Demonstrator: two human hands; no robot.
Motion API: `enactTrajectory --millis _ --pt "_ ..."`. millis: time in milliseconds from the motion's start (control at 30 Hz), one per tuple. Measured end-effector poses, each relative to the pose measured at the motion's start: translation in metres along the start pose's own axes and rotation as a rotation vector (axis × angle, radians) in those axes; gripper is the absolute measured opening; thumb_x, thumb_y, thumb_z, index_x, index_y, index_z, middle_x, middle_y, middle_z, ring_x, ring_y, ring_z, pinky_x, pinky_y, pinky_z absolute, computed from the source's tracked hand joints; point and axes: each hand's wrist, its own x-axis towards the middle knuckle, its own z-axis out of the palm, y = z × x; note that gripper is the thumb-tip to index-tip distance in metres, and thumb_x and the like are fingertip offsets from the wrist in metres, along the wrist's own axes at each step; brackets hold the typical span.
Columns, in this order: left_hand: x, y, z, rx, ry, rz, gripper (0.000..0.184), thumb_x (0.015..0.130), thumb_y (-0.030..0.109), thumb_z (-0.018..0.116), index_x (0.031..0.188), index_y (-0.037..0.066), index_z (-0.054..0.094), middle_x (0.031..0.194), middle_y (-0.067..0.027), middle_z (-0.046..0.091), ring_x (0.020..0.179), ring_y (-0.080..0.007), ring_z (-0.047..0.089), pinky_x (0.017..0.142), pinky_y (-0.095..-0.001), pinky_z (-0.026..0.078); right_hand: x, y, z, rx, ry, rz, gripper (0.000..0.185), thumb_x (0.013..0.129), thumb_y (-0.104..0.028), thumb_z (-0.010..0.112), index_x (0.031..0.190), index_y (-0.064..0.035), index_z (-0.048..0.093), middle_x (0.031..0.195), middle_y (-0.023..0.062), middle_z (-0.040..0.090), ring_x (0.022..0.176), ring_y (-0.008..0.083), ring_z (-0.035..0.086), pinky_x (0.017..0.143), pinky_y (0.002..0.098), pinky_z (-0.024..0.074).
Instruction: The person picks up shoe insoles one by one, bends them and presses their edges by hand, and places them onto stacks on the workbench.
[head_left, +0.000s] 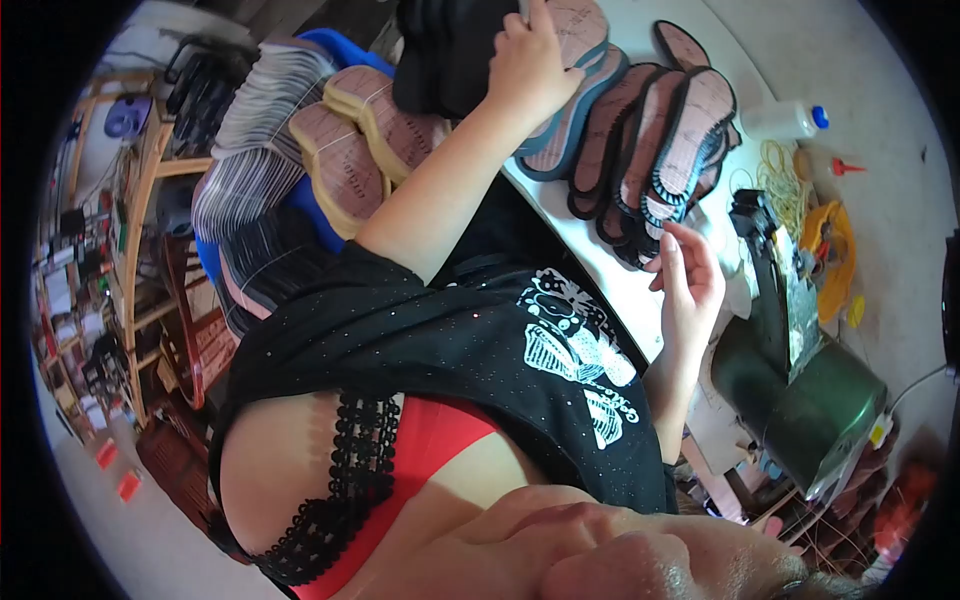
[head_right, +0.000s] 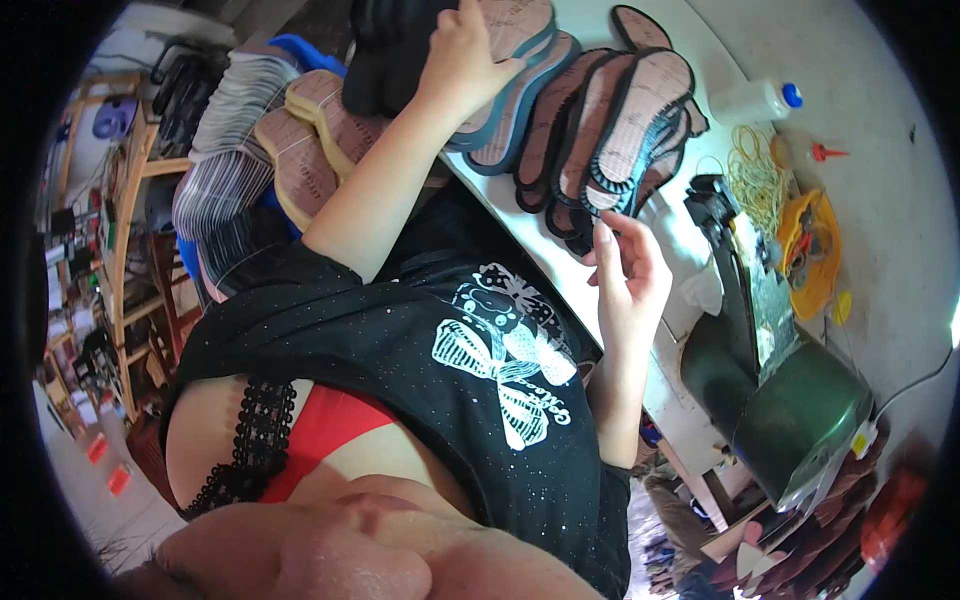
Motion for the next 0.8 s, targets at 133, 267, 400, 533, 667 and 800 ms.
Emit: enactTrajectory --millis 133,267,400,533,667,800 --pt "-0.002 -0.005 -0.004 0.308 0.163 0.088 0.09 0.071 0.011 0.074 0.141 -0.006 0.021 0.113 -0.0274 0.047 0.102 -0.0429 0.053 0.086 -0.0479 0.046 -0.007 -0.007 0.003 -0.006 0.041 -0.061 0.019 0.092 -0.008 0.06 0.107 0.003 0.061 0.08 0.0044 0.064 0.07 0.007 0.058 0.059 0.0207 0.0464" --pt "-0.01 0.027 -0.022 -0.212 0.126 0.136 0.078 0.076 0.013 0.071 0.138 -0.007 0.028 0.119 -0.0255 0.05 0.105 -0.0347 0.057 0.092 -0.039 0.046 -0.012 -0.01 -0.013 0.134 -0.037 -0.117 0.035 0.089 -0.004 0.061 0.122 0.0032 0.053 0.106 0.0123 0.062 0.096 0.0148 0.059 0.083 0.0279 0.047" --pt "-0.057 0.073 0.002 -0.561 -0.061 0.415 0.116 0.059 0.037 0.087 0.139 -0.012 0.018 0.126 -0.0312 0.046 0.12 -0.0358 0.049 0.102 -0.0386 0.039 -0.009 -0.021 0.008 0.059 0.027 -0.358 0.068 0.082 -0.005 0.069 0.14 -0.0009 0.033 0.132 0.0127 0.046 0.117 0.02 0.047 0.098 0.0362 0.0386" --pt "-0.08 0.11 0.002 -1.029 -0.462 0.185 0.115 0.064 0.044 0.084 0.137 -0.015 0.018 0.115 -0.026 0.052 0.106 -0.0326 0.055 0.092 -0.0361 0.045 -0.023 -0.017 -0.012 0.09 0.321 -0.277 0.044 0.085 0.001 0.063 0.126 0.0039 0.047 0.113 0.0104 0.059 0.099 0.0145 0.057 0.09 0.0276 0.0432" --pt "-0.079 0.12 0.012 -1.19 -0.629 0.175 0.06 0.072 0.038 0.079 0.104 -0.009 0.06 0.093 -0.0195 0.067 0.082 -0.0221 0.064 0.076 -0.0319 0.051 -0.045 0.012 -0.054 0.272 0.338 -0.321 0.054 0.08 -0.011 0.066 0.127 0.0071 0.047 0.116 0.0187 0.059 0.104 0.023 0.058 0.095 0.036 0.044" --pt "-0.104 0.14 0.022 -1.642 -1.059 -0.092 0.041 0.08 0.029 0.073 0.096 -0.008 0.064 0.079 -0.0131 0.068 0.072 -0.0158 0.063 0.066 -0.0299 0.048 -0.047 0.02 -0.063 0.245 0.384 -0.309 0.047 0.081 -0.011 0.066 0.122 0.0065 0.049 0.111 0.0162 0.06 0.097 0.0204 0.059 0.089 0.033 0.0455"
